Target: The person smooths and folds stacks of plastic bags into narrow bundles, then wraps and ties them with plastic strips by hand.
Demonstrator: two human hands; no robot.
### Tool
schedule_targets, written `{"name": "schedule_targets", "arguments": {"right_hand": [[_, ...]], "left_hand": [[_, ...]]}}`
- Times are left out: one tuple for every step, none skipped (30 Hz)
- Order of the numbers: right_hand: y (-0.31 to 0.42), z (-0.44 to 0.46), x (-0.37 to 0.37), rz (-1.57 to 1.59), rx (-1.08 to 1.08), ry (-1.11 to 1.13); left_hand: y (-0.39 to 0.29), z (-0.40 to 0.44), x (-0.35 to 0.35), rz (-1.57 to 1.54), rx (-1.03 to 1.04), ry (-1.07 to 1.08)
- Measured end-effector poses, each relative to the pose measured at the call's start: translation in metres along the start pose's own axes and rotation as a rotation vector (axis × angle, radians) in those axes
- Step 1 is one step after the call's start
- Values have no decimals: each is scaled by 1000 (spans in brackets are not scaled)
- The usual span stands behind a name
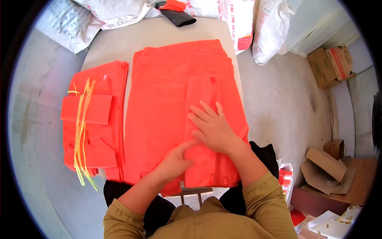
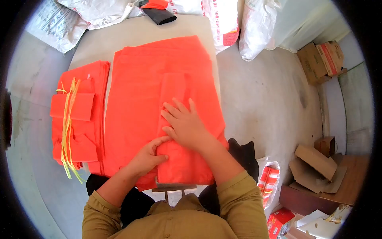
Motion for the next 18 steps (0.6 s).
{"name": "schedule_targets", "arguments": {"right_hand": [[0, 0, -1, -2, -18, -3], [1, 1, -2, -2, -37, -5], [1, 2, -2, -3, -57, -7], [1, 2, -2, -6, -30, -16], [0, 2, -2, -10, -3, -24], [0, 2, -3, -14, 25, -33], [-4, 3, -5, -10, 39, -89], [-12, 4, -8, -6, 52, -145], [-18, 5, -13, -2, 65, -200], [-23, 5, -18, 17, 71, -228], [-27, 3, -26, 35, 80, -255], [-31, 1, -31, 53, 90, -281], [-37, -1, -34, 65, 116, -313], [-41, -3, -36, 77, 143, -347], [-46, -5, -39, 88, 169, -381], [-50, -7, -42, 89, 235, -344], [-53, -9, -46, 90, 300, -307], [-56, -10, -48, 92, 362, -269]], "left_hand": [[2, 0, -1, -6, -5, -5], [4, 0, -1, -12, -10, -12], [4, 0, -2, 15, 10, -14], [4, 0, -2, 42, 30, -15], [4, 0, -2, 70, 49, -15], [2, -2, -1, 114, 42, -23], [-3, -4, 1, 157, 34, -31], [-8, -7, 3, 201, 27, -39], [-12, -9, 2, 254, 66, -21], [-16, -13, -2, 308, 104, -2], [-20, -17, -6, 360, 141, 18], [-22, -20, -13, 390, 144, 54], [-24, -23, -21, 419, 147, 92], [-26, -27, -27, 450, 150, 129], [-27, -31, -31, 463, 132, 127], [-30, -34, -34, 477, 115, 124], [-31, -36, -35, 490, 99, 120], [-32, -36, -34, 479, 67, 111]]}}
Point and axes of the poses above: each hand's wrist, its own z-axis towards the middle knuckle, its own x-axis out of the palm, y = z × x, the point moved 2 cm from there along z, towards the middle knuckle, and after that the axes turned 2 degrees about z, right-handed, at the moved point
